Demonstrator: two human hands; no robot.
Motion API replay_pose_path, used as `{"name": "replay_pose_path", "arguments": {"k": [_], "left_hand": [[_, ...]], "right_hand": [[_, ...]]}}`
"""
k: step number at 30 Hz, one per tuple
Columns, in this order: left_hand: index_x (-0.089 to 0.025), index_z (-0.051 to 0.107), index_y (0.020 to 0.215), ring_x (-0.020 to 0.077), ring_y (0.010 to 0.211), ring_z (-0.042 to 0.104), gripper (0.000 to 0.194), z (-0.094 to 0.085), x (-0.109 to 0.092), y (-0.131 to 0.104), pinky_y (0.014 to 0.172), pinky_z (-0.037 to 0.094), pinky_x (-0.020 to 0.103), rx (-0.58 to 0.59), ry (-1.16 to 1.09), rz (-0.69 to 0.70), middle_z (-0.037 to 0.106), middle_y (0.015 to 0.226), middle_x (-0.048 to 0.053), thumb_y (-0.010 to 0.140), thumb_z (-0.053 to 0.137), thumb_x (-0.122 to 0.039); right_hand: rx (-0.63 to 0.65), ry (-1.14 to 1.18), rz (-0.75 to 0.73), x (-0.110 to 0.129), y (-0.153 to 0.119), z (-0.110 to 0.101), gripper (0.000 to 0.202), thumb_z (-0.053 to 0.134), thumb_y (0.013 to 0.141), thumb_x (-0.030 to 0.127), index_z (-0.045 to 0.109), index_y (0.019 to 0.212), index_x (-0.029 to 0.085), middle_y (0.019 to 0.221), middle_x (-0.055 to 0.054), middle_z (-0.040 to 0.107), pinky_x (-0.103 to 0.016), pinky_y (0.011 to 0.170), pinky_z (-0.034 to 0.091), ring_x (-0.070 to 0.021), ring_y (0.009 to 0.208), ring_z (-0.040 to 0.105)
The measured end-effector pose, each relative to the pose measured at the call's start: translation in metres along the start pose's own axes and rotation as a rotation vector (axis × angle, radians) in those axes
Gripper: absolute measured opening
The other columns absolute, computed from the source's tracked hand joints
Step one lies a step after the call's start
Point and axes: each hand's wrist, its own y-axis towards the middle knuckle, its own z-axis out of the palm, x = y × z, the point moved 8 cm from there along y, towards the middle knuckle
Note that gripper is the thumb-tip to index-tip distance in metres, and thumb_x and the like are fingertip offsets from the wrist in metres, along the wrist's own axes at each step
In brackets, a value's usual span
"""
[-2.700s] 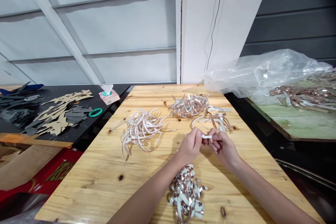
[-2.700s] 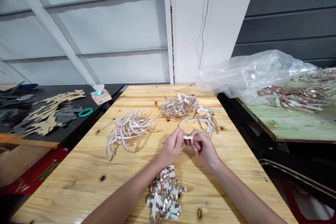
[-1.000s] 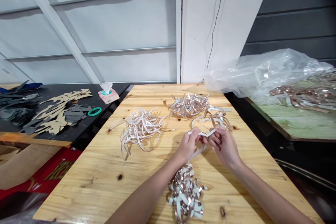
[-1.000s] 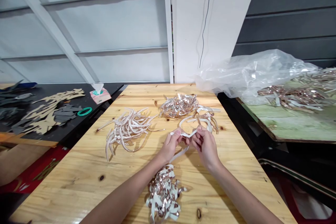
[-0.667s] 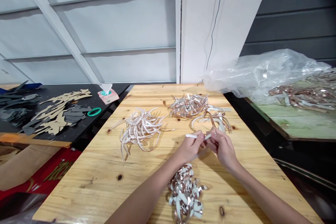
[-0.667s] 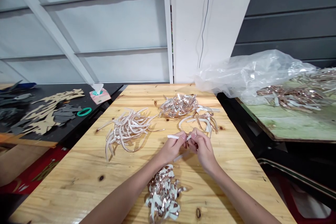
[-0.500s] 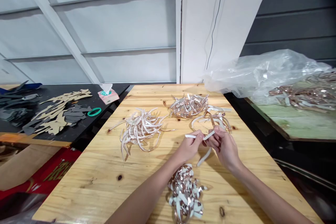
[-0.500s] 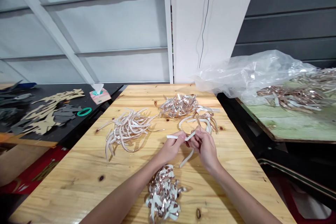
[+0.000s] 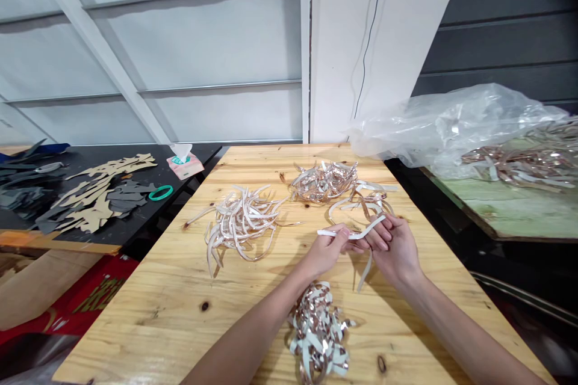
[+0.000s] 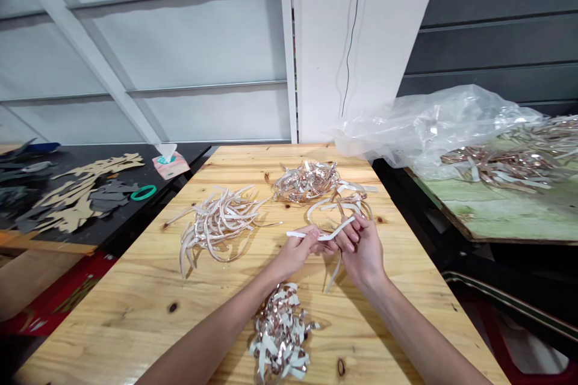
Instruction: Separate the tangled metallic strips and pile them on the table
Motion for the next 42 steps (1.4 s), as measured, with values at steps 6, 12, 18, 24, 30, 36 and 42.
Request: {"name": "replay_pose_path", "arguments": {"k": [6, 12, 18, 24, 30, 36, 42], "left_hand": [[-0.019, 0.058, 0.089, 0.0282, 0.102, 0.072, 0.042, 0.0, 0.017, 0.0, 0.089, 0.058, 0.044, 0.009, -0.171, -0.12, 0.076, 0.097, 0.011, 0.087, 0.06, -0.061], [-0.018, 0.053, 0.092, 0.0281, 0.095, 0.075, 0.042, -0.005, 0.023, 0.003, 0.085, 0.06, 0.043, -0.031, -0.228, -0.116, 0.076, 0.098, 0.011, 0.087, 0.062, -0.059], [-0.019, 0.052, 0.096, 0.0272, 0.092, 0.075, 0.041, -0.015, 0.013, 0.004, 0.086, 0.06, 0.043, -0.156, -0.186, -0.058, 0.074, 0.108, 0.012, 0.088, 0.06, -0.058], [-0.02, 0.047, 0.094, 0.0284, 0.094, 0.075, 0.041, -0.024, 0.001, 0.004, 0.085, 0.061, 0.044, -0.285, -0.147, 0.015, 0.073, 0.112, 0.012, 0.088, 0.059, -0.059], [-0.023, 0.04, 0.089, 0.0287, 0.094, 0.075, 0.045, -0.034, -0.001, 0.003, 0.085, 0.061, 0.046, -0.393, -0.105, 0.063, 0.075, 0.101, 0.01, 0.089, 0.052, -0.066], [-0.023, 0.04, 0.093, 0.0268, 0.095, 0.075, 0.038, -0.047, -0.006, 0.001, 0.091, 0.058, 0.047, -0.434, -0.104, 0.153, 0.074, 0.097, 0.008, 0.094, 0.048, -0.06], [-0.021, 0.052, 0.102, 0.0254, 0.097, 0.072, 0.036, -0.042, -0.016, -0.007, 0.093, 0.056, 0.044, -0.39, 0.055, 0.194, 0.074, 0.105, 0.011, 0.099, 0.04, -0.055]], "right_hand": [[-0.037, -0.019, -0.016, 0.007, 0.004, -0.005, 0.029, 0.061, 0.084, 0.025, 0.037, 0.067, 0.022, 0.052, 0.01, 0.028, -0.026, 0.042, 0.038, -0.0075, 0.039, 0.022], [-0.071, 0.006, -0.06, 0.02, 0.008, -0.012, 0.03, 0.063, 0.08, 0.019, 0.036, 0.067, 0.021, 0.051, 0.01, 0.028, -0.022, 0.04, 0.033, -0.0062, 0.039, 0.025], [-0.082, 0.015, -0.124, 0.032, 0.007, -0.011, 0.026, 0.06, 0.081, 0.018, 0.039, 0.066, 0.021, 0.053, 0.008, 0.032, -0.021, 0.04, 0.033, -0.0064, 0.041, 0.03], [-0.101, -0.059, -0.187, 0.038, 0.005, -0.011, 0.024, 0.061, 0.081, 0.021, 0.042, 0.067, 0.02, 0.057, 0.007, 0.036, -0.022, 0.04, 0.036, -0.0076, 0.045, 0.037], [-0.133, -0.07, -0.187, 0.034, 0.006, -0.016, 0.023, 0.062, 0.082, 0.021, 0.045, 0.067, 0.021, 0.058, 0.006, 0.04, -0.021, 0.042, 0.041, -0.0079, 0.047, 0.043], [-0.04, -0.053, 0.038, 0.007, 0.005, -0.008, 0.022, 0.069, 0.084, 0.043, 0.059, 0.081, 0.023, 0.098, -0.003, 0.067, -0.032, 0.07, 0.059, -0.0217, 0.1, 0.067], [-0.026, -0.297, 0.086, -0.008, 0.005, -0.006, 0.037, 0.068, 0.083, 0.06, 0.064, 0.086, 0.023, 0.085, -0.005, 0.066, -0.035, 0.061, 0.057, -0.0222, 0.078, 0.065]]}}
